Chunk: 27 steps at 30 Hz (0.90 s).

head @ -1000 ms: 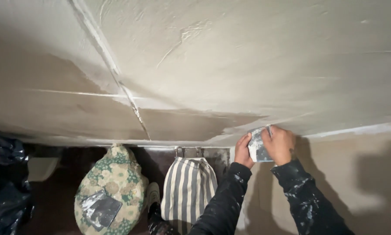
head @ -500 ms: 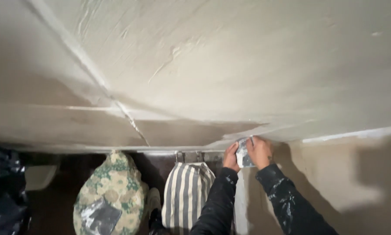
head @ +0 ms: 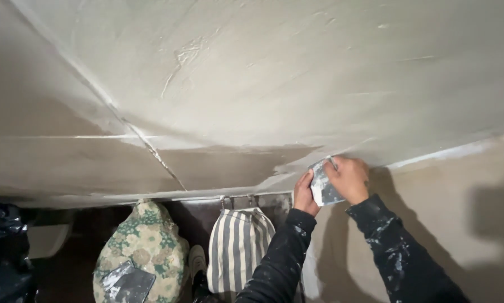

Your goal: Apply plaster or joint compound to gaps and joints in a bathroom wall using a putty knife.

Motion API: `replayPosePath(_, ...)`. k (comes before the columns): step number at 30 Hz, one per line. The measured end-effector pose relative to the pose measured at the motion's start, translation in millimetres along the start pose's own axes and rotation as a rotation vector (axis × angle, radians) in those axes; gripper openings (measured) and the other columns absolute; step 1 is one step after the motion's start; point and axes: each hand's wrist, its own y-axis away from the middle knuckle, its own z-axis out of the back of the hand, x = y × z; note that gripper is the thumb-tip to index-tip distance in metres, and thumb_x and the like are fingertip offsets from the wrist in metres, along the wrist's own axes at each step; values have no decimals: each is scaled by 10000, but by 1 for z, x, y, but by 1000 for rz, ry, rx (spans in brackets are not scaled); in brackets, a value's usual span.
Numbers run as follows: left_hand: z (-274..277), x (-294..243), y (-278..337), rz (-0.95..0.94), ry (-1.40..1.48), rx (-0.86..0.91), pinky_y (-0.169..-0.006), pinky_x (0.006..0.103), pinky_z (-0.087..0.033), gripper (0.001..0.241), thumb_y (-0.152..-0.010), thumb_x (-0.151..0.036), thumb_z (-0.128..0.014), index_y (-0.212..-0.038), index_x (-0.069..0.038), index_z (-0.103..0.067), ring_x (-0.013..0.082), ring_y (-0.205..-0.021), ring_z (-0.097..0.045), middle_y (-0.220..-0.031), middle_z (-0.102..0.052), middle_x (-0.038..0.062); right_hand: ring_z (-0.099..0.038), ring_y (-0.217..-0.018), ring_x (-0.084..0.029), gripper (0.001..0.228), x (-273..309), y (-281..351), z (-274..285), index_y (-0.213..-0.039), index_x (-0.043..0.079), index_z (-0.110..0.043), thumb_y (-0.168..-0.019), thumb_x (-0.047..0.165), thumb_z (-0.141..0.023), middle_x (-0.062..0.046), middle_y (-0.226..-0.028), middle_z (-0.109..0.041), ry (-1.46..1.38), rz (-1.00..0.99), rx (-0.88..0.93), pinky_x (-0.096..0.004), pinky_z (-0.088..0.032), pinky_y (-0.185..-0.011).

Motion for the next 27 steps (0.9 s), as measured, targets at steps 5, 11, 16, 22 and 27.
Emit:
replayPosePath(5,-54,0,25,-3,8,53,-900,364,-570,256,-1068,-199,-535,-1203,-8,-638,217,-987,-708,-1104,-719,105,-640,-636,-391,293,7,-9,50,-787,47,-711,-900,317,-688,-185,-675,-639,-5,-13,25,-464,-498,-596)
replayPosePath(11,-105,9,36,-10,49,106,-902,354,-572,239,-1086,-201,-544,-1189,-7,-639,203,-980,-709,-1092,-720,93,-637,-614,-378,298,37,-24,117,-827,39,-727,-900,325,-689,-193,-682,-636,-24,-43,32,-439,-495,-585)
replayPosePath(16,-115,6,38,-9,67,126,-908,350,-570,226,-1103,-197,-562,-1173,2,-644,199,-978,-711,-1084,-720,92,-658,-619,-365,287,58,-26,135,-834,31,-716,-904,306,-671,-197,-694,-639,-50,-88,31,-439,-498,-580)
replayPosePath(22,-104,-3,36,9,26,115,-876,362,-579,239,-1060,-184,-558,-1162,11,-650,215,-948,-721,-1065,-729,111,-625,-644,-402,351,25,-21,94,-769,1,-676,-930,312,-690,-225,-685,-618,71,-124,-30,-446,-481,-594)
replayPosePath(27,-130,-3,41,-20,48,79,-879,370,-593,217,-1069,-168,-548,-1152,12,-638,219,-970,-730,-1078,-730,113,-604,-584,-354,291,70,-30,151,-794,27,-680,-877,305,-658,-214,-639,-590,-162,-167,7,-457,-482,-555)
